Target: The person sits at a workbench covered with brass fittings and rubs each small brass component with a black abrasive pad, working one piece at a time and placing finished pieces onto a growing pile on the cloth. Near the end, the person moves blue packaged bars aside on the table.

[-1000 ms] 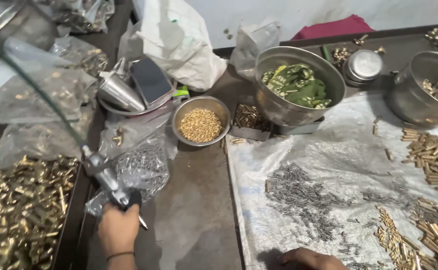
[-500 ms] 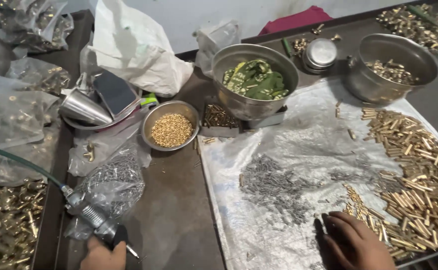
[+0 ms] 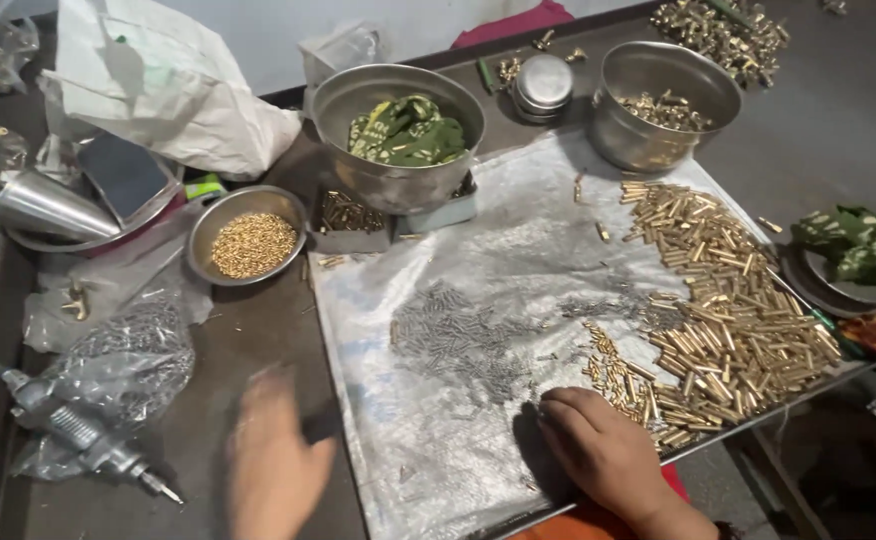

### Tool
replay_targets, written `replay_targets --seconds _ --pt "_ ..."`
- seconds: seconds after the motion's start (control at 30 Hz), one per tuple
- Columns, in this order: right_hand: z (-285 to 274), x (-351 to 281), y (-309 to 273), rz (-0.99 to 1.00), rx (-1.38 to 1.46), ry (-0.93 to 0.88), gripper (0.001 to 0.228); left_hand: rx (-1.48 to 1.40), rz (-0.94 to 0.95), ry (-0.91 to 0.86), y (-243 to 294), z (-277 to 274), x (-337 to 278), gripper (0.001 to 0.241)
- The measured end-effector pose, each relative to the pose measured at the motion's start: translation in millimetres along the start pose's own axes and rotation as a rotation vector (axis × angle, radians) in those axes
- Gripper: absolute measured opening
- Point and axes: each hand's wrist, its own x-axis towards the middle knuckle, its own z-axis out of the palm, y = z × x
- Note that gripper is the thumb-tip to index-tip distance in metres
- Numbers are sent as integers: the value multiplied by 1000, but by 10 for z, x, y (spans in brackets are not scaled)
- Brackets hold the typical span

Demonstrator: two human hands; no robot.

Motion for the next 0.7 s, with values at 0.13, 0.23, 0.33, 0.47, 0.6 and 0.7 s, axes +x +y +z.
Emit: replay_targets --seconds 0.13,0.23,0.33,0.47,0.6,0.7 --pt "-8 -19 -9 -14 -20 60 26 -129 264 -142 711 329 278 102" --pt "8 -40 27 3 -30 15 30 -118 344 -212 1035 602 600 105" --pt "-3 -104 129 40 43 -56 30 -51 342 -223 1222 960 887 103" --pt "54 -127 247 -76 21 -164 39 78 265 -200 1235 1184 1004 99" --pt "329 -310 477 -214 -19 -163 38 78 267 -146 1163 1270 1011 94" --pt "323 -272 466 -221 8 -218 39 48 274 -117 1177 1224 1013 94"
